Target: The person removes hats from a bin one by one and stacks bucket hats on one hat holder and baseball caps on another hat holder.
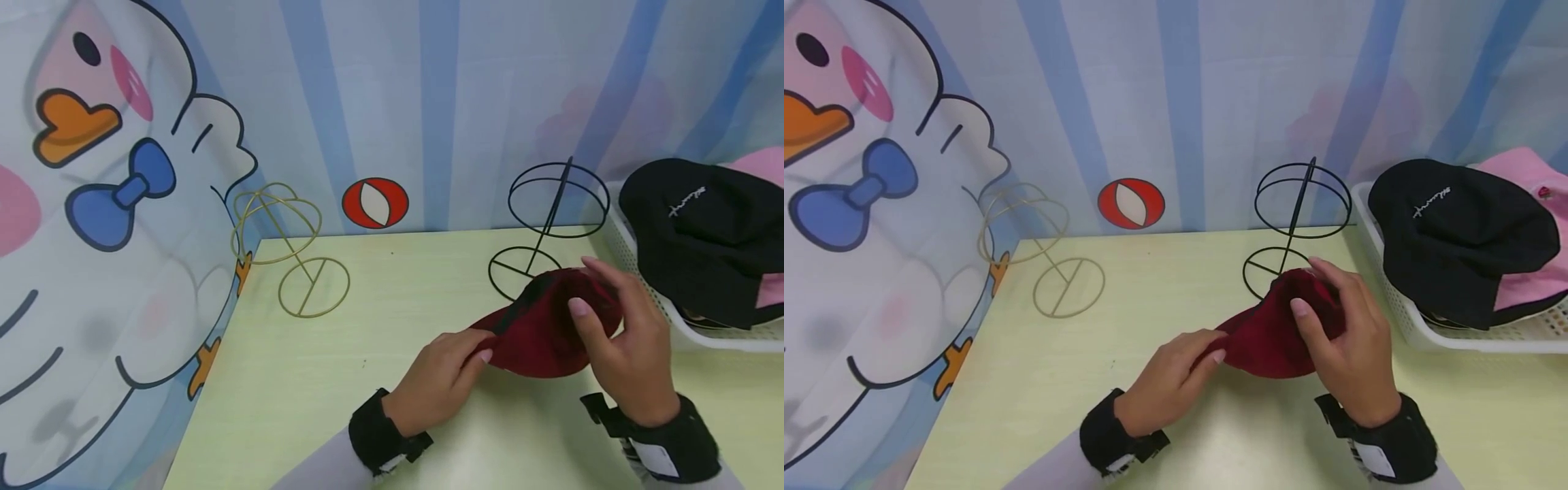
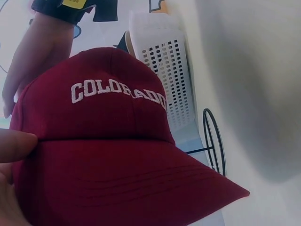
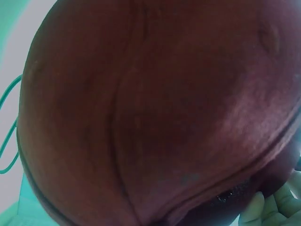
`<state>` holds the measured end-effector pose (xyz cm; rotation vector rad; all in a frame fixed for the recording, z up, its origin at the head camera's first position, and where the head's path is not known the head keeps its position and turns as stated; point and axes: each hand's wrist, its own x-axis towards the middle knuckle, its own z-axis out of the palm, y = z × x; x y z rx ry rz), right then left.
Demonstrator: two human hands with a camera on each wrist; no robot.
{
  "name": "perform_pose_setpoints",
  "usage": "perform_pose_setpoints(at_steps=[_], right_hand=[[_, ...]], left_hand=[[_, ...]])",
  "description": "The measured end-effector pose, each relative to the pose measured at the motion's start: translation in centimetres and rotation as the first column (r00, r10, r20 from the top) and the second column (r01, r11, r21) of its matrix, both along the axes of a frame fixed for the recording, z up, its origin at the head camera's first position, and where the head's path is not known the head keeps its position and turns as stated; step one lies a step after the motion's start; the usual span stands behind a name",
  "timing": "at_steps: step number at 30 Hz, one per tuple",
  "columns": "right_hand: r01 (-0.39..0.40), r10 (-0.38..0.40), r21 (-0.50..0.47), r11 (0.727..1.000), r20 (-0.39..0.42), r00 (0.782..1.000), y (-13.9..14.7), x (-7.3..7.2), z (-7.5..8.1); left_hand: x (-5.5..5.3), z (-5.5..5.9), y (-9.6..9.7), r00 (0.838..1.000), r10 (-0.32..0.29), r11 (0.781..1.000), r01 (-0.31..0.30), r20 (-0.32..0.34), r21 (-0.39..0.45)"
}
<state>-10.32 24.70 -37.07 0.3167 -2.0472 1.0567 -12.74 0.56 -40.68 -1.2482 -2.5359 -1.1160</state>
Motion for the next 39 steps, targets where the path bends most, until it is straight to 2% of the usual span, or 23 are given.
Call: perform_pose_setpoints(at_steps=[6,13,18,23,29,32,39], right_hand=[[0.014,-0.015,0.01,1.0,0.027,1.0,0.1,0.0,-0.1],[-0.001,0.0,0.019,1.0,0.048,0.999,0.1,0.0,0.2],[0.0,-0.003,0.034,0.999,0.067,0.998,0.1,0.1,0.3],[0.004,-0.006,0.041,0.999,0.061,0.998,0.1,0.0,0.3],[0.007,-0.01,0.057,0.998,0.054,0.998,0.1,-0.1,0.1],[0.003,-0.006,0.052,0.999,0.043,0.999,0.1,-0.2,0.1],[0.013,-0.017,0.057,0.998,0.08,0.997,0.1,-0.2,0.0]], left_hand=[[0.0,0.3,-0.3,0.997,-0.004,0.999,0.001,0.074,0.039],[-0.1,0.4,-0.6,0.996,-0.005,0.999,0.001,0.09,0.054],[-0.4,0.2,-0.8,0.99,-0.001,0.993,-0.016,0.142,0.118],[-0.6,0.2,-1.0,0.978,0.037,0.981,-0.075,0.206,0.18],[-0.9,0.3,-1.4,0.949,0.094,0.956,-0.17,0.3,0.239],[-1.2,0.4,-1.5,0.938,0.118,0.94,-0.211,0.326,0.267],[-1.7,0.2,-1.8,0.922,0.152,0.911,-0.27,0.356,0.31]])
